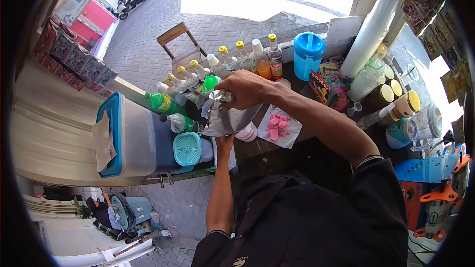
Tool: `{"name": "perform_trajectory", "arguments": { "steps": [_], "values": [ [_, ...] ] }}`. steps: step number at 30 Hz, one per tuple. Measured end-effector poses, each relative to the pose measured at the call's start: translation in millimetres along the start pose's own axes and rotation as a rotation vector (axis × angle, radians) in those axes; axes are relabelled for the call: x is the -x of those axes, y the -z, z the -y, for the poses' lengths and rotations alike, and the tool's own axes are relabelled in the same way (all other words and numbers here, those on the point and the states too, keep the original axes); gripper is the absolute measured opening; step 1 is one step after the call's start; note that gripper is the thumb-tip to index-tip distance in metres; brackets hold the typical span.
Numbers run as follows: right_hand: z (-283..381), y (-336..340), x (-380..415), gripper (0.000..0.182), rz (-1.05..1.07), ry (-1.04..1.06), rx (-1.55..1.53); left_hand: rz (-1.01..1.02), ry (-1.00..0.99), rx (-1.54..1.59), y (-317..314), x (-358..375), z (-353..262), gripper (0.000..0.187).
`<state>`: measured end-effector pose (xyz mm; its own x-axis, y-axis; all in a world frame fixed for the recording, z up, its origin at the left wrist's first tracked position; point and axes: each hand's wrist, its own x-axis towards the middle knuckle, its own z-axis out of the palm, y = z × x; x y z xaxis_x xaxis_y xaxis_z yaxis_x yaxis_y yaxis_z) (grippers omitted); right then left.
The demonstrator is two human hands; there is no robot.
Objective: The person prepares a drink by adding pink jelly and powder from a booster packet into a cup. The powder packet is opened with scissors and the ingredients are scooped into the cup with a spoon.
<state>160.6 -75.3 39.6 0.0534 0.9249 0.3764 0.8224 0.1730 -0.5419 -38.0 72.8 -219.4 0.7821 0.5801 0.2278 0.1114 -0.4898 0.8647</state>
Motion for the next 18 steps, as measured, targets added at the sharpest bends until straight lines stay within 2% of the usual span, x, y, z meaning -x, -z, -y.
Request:
{"name": "perform_trajectory", "arguments": {
  "steps": [2, 5, 9, 15, 18],
  "values": [
    [1.9, 0.7, -0.4, 0.047, -0.002, -0.003, -0.009, -0.003, -0.033, -0.004, -1.3, -2.3, 9.0, 0.038],
    [2.2, -0.1, 0.3, 0.045, -0.006, 0.000, -0.015, 0.003, 0.017, 0.105, 1.9, 0.5, -34.5, 0.038],
    [1.7, -1.5, 0.0, 0.046, -0.006, 0.023, 0.018, -0.002, -0.026, -0.005, -0.9, -3.5, -19.8, 0.040],
    [3.6, 0.1, -1.3, 0.047, -0.011, 0.012, 0.004, 0.042, 0.054, 0.071, 3.8, 0.4, -35.2, 0.043],
    [4.0, 0.5, -2.1, 0.047, -0.005, 0.023, 0.005, 0.041, 0.166, 0.164, 3.9, 3.4, -40.2, 0.042]
  ]
}}
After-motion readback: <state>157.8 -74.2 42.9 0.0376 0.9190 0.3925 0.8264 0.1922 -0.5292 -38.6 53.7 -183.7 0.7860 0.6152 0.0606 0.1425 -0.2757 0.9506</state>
